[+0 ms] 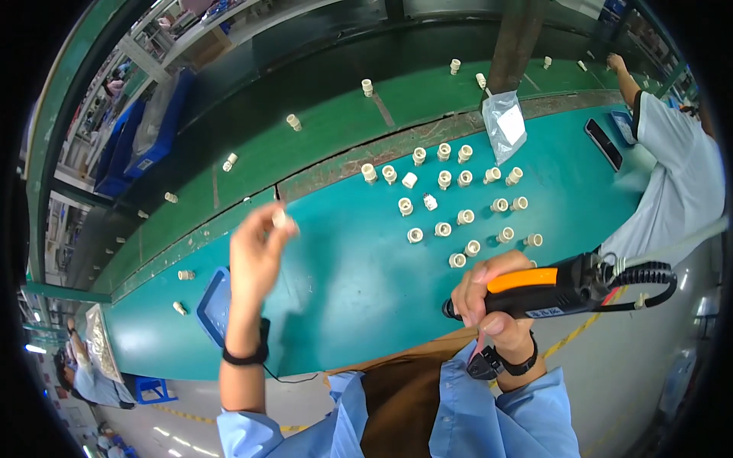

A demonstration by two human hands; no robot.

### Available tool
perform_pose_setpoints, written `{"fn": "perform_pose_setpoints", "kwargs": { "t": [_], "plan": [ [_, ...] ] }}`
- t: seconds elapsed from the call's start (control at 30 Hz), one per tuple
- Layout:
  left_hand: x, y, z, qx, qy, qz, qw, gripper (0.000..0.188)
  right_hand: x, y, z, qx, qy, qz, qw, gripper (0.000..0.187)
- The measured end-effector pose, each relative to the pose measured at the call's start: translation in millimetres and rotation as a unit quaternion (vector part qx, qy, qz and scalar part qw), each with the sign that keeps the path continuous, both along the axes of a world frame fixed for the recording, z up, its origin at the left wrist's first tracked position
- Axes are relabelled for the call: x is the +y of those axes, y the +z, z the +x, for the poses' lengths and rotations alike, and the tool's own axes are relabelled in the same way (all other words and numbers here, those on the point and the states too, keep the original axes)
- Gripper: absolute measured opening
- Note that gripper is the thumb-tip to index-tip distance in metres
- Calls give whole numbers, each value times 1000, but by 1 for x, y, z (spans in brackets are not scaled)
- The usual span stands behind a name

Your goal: The person picks up white plastic components from a conveyor belt, places them on the table, and uses a power tool to insert small metal pins into them. After repeating this process, they sweep the remaining pins into a blue tray and place the finished components back onto the belt.

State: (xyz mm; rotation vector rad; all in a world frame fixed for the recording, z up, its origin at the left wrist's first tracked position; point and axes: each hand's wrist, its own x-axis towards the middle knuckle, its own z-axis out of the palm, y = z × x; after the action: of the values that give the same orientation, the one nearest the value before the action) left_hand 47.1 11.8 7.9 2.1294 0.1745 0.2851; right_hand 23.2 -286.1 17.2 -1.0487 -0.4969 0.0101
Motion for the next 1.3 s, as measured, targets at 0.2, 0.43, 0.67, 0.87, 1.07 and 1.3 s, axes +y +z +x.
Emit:
{"fn": "perform_pose_setpoints", "kwargs": {
  "t": [0.2, 0.43, 0.67, 0.87, 1.07, 1.3],
  "plan": [
    [57, -43, 157, 20, 88, 115, 989, 28, 9, -14, 7, 41, 31, 90, 995, 48],
    [48, -70, 207, -127, 165, 331, 920, 36, 10, -24, 20, 53, 50, 91, 993, 44],
    [34, -70, 235, -9, 107, 229, 968, 25, 6, -29, 27, 42, 39, 101, 993, 44],
    [25, -68, 236, 7, 119, 229, 966, 18, 7, -24, 22, 33, 2, 52, 998, 46],
    [18, -30, 189, -38, 73, 140, 987, 16, 11, -15, 6, 53, 4, 67, 996, 49],
    [-31, 15, -4, 28, -75, 114, 990, 17, 17, -9, -13, 51, 17, 93, 994, 46]
  ]
}}
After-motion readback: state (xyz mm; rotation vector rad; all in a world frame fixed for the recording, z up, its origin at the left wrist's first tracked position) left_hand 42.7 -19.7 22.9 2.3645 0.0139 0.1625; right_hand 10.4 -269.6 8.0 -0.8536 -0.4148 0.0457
